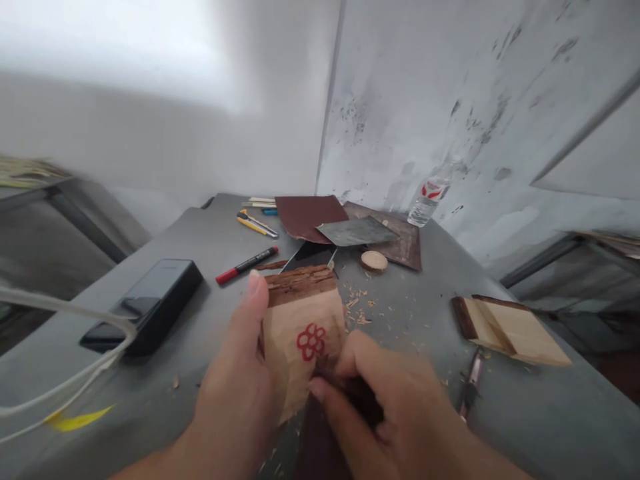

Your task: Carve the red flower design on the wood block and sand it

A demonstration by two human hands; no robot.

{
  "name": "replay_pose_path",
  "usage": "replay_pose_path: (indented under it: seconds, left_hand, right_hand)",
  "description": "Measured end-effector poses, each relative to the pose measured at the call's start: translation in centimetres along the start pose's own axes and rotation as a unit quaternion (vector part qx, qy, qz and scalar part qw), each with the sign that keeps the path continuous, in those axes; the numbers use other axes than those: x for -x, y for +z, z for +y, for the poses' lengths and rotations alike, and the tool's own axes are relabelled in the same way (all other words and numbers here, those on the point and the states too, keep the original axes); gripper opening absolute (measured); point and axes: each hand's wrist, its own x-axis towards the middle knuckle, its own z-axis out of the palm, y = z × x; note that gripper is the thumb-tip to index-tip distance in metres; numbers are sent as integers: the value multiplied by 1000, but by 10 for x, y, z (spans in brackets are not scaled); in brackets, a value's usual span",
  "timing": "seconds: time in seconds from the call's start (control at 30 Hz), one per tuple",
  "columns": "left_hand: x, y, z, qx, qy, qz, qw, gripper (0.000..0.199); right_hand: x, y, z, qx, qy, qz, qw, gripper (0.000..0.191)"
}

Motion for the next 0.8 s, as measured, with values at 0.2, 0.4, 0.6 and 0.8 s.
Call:
replay_pose_path:
  seconds: [0.2, 0.4, 0.6, 0.8]
  left_hand:
    - [-2, -1, -7, 103, -60, -110, 987, 62]
    - [-4, 3, -6, 89, -139, -142, 976, 67]
    - [-3, 3, -6, 114, -159, -114, 974, 68]
    - [-1, 5, -10, 62, -168, -57, 982, 52]
  right_hand:
    - [-3, -7, 11, 49, 26, 10, 998, 21]
    - [-5, -14, 18, 61, 3, 23, 998, 20]
    - [-4, -22, 17, 48, -9, -41, 998, 21]
    - [-4, -27, 16, 73, -16, -20, 997, 23]
